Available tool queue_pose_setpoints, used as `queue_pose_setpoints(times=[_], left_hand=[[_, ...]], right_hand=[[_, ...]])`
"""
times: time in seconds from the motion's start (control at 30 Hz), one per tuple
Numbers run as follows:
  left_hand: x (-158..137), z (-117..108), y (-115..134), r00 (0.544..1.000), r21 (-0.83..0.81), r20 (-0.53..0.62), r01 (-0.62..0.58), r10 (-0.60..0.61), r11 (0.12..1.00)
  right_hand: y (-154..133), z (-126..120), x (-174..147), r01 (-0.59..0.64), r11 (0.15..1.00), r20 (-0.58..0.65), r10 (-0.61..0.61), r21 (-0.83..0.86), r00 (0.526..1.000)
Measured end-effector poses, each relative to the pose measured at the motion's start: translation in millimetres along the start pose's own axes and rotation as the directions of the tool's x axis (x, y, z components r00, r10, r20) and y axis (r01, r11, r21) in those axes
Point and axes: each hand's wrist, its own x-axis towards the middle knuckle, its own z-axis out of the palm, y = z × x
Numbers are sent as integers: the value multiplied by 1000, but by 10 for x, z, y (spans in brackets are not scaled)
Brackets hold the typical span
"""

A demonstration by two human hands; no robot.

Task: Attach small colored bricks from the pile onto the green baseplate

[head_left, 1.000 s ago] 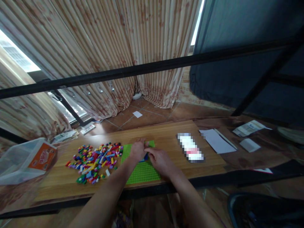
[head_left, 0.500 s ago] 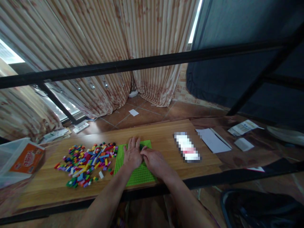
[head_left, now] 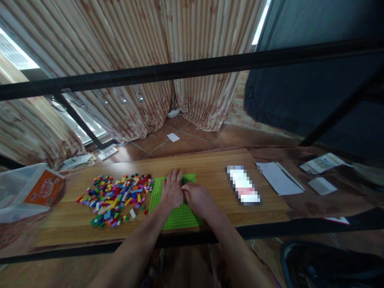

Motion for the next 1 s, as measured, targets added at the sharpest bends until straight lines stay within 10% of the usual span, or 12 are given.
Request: queue_pose_setpoints(times=[0.67,1.0], left_hand=[[35,65,-88,990,-294,-128,14,-54,956],[30,-130,-619,862,-798,-279,38,-424,601]], right_hand=[[62,125,-33,68,991,-89,-57,119,994],[160,263,18,-19,998,-144,28,64,989]])
